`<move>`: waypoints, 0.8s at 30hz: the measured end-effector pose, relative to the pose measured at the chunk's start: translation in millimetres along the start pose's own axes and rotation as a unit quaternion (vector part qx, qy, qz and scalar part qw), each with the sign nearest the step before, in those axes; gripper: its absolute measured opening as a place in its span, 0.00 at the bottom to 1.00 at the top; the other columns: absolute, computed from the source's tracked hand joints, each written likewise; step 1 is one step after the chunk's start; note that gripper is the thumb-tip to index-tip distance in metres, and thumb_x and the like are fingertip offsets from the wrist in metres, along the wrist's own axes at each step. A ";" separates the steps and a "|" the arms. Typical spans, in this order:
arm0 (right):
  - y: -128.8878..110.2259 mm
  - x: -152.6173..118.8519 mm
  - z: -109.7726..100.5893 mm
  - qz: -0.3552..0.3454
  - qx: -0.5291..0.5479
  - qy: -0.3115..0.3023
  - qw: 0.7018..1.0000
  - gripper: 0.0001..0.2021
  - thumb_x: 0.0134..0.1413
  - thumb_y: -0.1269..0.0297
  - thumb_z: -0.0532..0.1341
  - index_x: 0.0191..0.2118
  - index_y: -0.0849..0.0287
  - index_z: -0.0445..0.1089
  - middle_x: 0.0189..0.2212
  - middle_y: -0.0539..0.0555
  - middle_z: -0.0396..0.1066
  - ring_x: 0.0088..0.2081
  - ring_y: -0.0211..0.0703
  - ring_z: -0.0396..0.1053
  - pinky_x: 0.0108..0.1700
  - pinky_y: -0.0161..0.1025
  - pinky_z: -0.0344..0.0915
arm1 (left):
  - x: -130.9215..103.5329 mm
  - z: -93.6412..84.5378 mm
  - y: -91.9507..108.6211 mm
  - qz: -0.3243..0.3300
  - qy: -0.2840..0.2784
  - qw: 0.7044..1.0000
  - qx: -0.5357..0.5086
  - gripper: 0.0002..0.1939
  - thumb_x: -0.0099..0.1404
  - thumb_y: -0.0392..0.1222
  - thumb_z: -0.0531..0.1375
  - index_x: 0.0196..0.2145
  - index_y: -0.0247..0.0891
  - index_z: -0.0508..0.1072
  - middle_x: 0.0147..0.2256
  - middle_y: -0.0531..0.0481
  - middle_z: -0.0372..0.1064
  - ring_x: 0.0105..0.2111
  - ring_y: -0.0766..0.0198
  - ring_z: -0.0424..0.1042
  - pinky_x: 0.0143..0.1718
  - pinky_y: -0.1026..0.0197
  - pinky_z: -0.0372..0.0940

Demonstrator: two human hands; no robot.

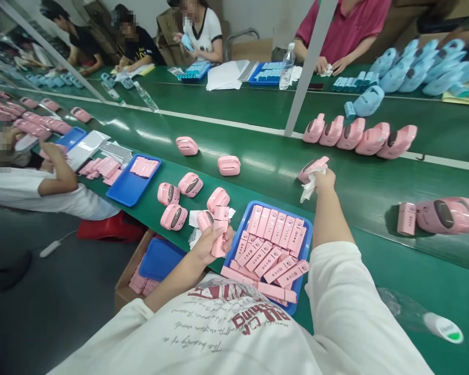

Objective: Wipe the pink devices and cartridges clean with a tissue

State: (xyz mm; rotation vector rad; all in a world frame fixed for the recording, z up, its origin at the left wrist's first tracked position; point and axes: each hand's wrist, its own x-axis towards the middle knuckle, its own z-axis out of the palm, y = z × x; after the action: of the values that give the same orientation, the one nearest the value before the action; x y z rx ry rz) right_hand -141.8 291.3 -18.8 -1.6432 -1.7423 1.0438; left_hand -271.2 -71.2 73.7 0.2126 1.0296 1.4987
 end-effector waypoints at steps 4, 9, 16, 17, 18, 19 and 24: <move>1.8 -27.3 -21.3 0.037 -0.065 -0.020 0.997 0.14 0.53 0.70 0.56 0.45 0.73 0.67 0.33 0.61 0.69 0.35 0.40 0.66 0.38 0.36 0.62 | -3.9 1.1 -0.9 -0.002 0.005 0.999 -0.035 0.25 0.43 0.52 0.71 0.34 0.35 0.68 0.28 0.53 0.66 0.23 0.70 0.65 0.21 0.66 0.58; 57.2 -150.7 -69.5 0.144 -0.225 -0.064 0.961 0.06 0.45 0.66 0.59 0.30 0.62 0.70 0.25 0.63 0.67 0.42 0.67 0.69 0.44 0.56 0.61 | -6.4 1.4 -6.6 -0.007 -0.007 0.997 -0.079 0.30 0.37 0.50 0.74 0.37 0.36 0.71 0.27 0.56 0.62 0.26 0.71 0.64 0.27 0.66 0.59; 134.3 -300.7 -78.9 0.260 -0.307 -0.128 0.906 0.36 0.50 0.48 0.51 0.59 0.70 0.56 0.46 0.79 0.66 0.47 0.73 0.68 0.43 0.63 0.65 | -4.3 3.1 -9.8 -0.010 -0.042 0.999 -0.031 0.37 0.36 0.56 0.74 0.42 0.37 0.72 0.28 0.53 0.67 0.27 0.67 0.68 0.29 0.63 0.62; 137.6 -305.3 -75.2 0.261 -0.304 -0.130 0.907 0.37 0.52 0.46 0.49 0.61 0.71 0.53 0.49 0.79 0.65 0.48 0.72 0.68 0.45 0.62 0.65 | -3.4 4.1 -10.2 -0.011 -0.051 0.998 -0.022 0.35 0.36 0.56 0.73 0.41 0.37 0.72 0.29 0.52 0.68 0.28 0.65 0.70 0.30 0.62 0.63; 139.4 -306.4 -71.2 0.261 -0.295 -0.127 0.910 0.37 0.54 0.46 0.47 0.62 0.70 0.51 0.50 0.78 0.65 0.50 0.71 0.67 0.46 0.61 0.64 | -2.4 5.3 -10.6 -0.011 -0.057 0.998 -0.014 0.34 0.37 0.56 0.73 0.40 0.37 0.71 0.30 0.50 0.70 0.31 0.62 0.71 0.32 0.60 0.65; 140.2 -304.9 -67.2 0.263 -0.284 -0.119 0.914 0.36 0.54 0.47 0.48 0.61 0.70 0.52 0.50 0.78 0.65 0.50 0.71 0.67 0.47 0.61 0.64 | -1.5 6.6 -10.9 -0.012 -0.059 0.998 -0.008 0.34 0.37 0.57 0.73 0.39 0.37 0.71 0.31 0.49 0.71 0.33 0.59 0.73 0.34 0.59 0.66; 137.2 -272.1 -53.3 0.275 -0.260 -0.083 0.922 0.27 0.52 0.55 0.56 0.54 0.68 0.58 0.44 0.75 0.68 0.47 0.66 0.69 0.46 0.57 0.64 | -0.3 12.5 -9.4 -0.022 -0.051 0.998 -0.018 0.29 0.42 0.54 0.72 0.37 0.35 0.71 0.36 0.44 0.74 0.39 0.53 0.74 0.40 0.54 0.69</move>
State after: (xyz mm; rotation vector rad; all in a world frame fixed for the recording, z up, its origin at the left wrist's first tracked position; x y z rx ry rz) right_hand 14.9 28.6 -64.6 -2.5540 -1.8116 1.0258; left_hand -256.2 -67.0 74.6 0.2378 0.9195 1.4502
